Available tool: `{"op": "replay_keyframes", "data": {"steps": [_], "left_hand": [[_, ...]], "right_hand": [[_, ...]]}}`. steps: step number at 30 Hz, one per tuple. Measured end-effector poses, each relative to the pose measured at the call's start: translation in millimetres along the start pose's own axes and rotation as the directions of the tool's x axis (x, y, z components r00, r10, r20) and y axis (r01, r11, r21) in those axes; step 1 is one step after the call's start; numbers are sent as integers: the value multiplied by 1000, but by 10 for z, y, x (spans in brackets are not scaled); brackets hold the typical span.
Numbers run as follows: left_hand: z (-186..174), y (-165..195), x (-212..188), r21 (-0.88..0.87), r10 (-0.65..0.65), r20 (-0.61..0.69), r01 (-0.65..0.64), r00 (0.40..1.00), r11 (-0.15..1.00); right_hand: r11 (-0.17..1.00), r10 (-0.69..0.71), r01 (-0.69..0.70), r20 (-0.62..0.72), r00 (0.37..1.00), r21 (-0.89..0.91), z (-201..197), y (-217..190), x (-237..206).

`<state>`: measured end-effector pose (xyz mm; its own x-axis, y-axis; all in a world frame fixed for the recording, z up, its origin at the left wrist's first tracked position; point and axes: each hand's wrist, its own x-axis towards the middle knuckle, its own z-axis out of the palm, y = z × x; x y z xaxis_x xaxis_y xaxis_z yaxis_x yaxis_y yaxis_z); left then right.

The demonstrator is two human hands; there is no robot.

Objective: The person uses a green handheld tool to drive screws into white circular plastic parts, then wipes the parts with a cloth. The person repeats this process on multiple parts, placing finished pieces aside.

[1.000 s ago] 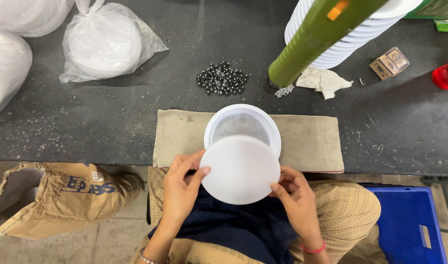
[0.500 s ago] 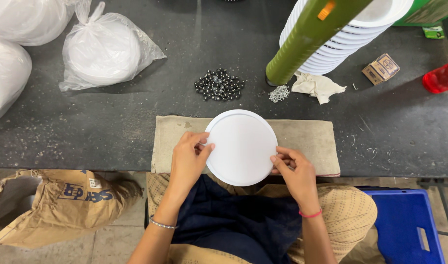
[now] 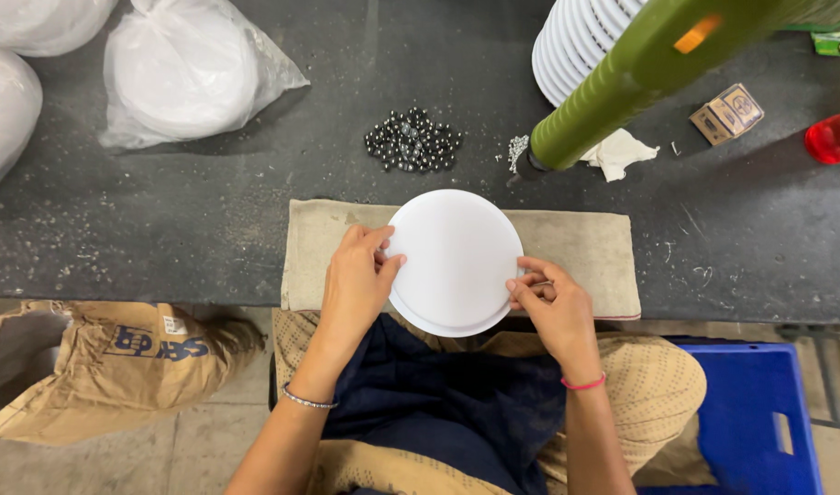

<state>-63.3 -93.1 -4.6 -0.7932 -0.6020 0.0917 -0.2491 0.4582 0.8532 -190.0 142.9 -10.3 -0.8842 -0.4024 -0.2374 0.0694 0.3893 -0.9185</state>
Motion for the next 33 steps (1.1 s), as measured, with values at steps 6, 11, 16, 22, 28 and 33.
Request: {"op": "replay_keyframes", "data": {"steps": [6,11,16,22,28,33], "left_hand": [[-107,-175,82,0,13,-119,-13,993,1000],[38,-478,262,-102,90,-95,-100,991,990],[395,-581,401,-49,107,-44,-109,993,993],[305,-230,221,-147,27,-67,-36,997,988],[-265,277,-27,-376,-109,52,121,993,919],[-466,459,-198,-326,258,-52,-260,965,909]], "right_hand": [[1000,-18,18,-71,997,-2,-190,77,-33],[997,50,-51,12,999,57,-226,305,11],[967,162,-183,123,979,179,-71,481,-69],[963,90,-118,124,988,240,128,457,-217],[977,-146,132,78,986,165,225,146,-288],[781,-618,617,20,786,-95,158,-352,-216]]}}
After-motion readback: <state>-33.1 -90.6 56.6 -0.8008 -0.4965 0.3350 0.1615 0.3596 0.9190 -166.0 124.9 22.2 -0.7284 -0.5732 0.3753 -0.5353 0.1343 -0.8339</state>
